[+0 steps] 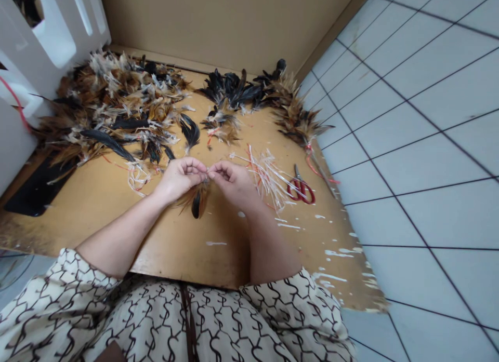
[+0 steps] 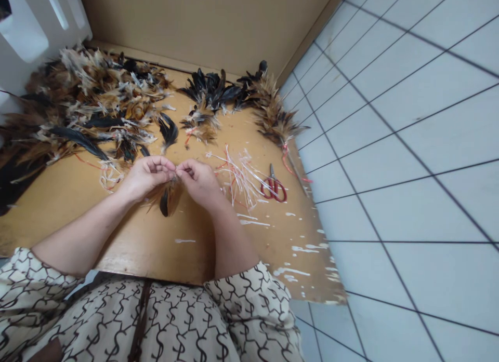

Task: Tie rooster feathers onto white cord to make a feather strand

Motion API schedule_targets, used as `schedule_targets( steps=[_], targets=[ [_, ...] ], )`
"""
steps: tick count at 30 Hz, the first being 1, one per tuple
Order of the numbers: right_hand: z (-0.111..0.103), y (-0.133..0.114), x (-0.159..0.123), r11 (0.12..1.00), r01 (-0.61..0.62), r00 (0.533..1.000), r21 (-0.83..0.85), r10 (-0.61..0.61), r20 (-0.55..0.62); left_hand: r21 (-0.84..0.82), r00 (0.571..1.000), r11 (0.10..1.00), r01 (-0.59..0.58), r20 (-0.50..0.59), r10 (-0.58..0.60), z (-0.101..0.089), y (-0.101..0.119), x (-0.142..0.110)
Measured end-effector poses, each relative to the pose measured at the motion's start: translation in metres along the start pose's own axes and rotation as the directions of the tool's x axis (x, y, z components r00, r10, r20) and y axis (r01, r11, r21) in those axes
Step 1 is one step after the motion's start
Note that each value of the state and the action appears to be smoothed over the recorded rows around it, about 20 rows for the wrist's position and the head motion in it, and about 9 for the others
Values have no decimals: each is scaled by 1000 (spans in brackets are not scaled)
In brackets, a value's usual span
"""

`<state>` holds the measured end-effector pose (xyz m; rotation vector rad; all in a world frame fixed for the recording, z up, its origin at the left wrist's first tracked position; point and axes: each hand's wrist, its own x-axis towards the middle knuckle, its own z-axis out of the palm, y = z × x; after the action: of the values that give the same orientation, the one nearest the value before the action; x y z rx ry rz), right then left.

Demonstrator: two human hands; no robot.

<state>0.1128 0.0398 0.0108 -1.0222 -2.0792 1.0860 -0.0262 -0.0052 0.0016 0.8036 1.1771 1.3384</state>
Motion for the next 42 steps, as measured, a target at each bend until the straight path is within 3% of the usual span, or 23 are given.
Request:
schedule_targets(
  steps=[16,32,42],
  targets=[
    [3,2,2,983,-105,994,150,100,40,-25,999,999,48,25,-47,0,0,1],
    [6,1,1,984,-48,999,-170,48,0,278,994,960,-40,-83,65,4,1,-1],
    [8,1,2,981,-89,996,-174,92,12,151,992,982,110,-71,-100,4,1,-1]
  ],
)
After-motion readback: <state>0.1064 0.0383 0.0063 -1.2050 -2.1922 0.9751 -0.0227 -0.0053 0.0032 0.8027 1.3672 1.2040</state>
